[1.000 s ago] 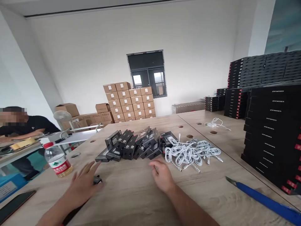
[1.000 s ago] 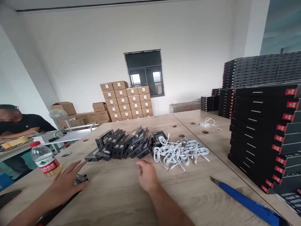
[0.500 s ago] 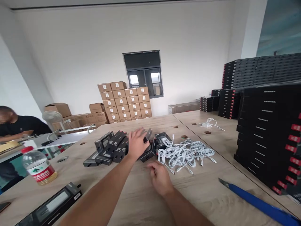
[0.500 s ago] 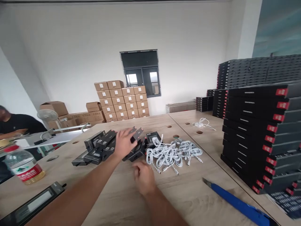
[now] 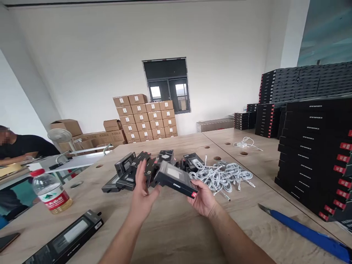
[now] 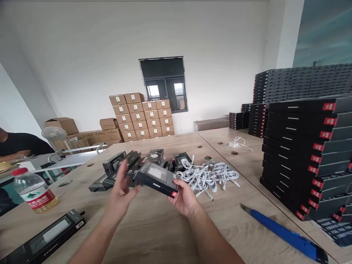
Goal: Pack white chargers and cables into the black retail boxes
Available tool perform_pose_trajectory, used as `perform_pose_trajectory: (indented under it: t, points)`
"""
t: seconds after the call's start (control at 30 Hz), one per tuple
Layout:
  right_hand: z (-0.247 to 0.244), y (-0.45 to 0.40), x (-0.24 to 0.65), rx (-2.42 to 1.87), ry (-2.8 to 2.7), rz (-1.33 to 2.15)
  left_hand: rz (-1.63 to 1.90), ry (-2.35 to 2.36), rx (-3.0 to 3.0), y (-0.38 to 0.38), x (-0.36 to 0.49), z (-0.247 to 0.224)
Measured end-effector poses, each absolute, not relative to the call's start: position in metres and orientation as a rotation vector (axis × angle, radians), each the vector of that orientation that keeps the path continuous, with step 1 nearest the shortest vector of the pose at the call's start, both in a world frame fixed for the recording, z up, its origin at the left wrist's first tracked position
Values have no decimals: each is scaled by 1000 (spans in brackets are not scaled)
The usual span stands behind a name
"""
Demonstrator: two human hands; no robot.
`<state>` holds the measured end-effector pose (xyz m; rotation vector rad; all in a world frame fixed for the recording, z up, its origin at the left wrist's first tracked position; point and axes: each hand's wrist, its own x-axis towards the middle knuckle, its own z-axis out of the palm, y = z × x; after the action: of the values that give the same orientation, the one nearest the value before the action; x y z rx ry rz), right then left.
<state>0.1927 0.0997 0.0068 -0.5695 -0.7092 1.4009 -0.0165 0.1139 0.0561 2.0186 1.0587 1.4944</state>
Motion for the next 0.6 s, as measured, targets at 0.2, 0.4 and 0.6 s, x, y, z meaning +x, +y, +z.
perform_pose_trajectory:
  t: [0.2,0.4,0.6]
  points:
    - [0,91,166,-537,-821,1522,1275,642,1240,109,20,-9]
    - [15,75,186,-1065,-1366,765,1272,662,723,110,-4,22]
    - [-19,-8,314,-1629,-1338,-159,1165,552,586,115,-35,30]
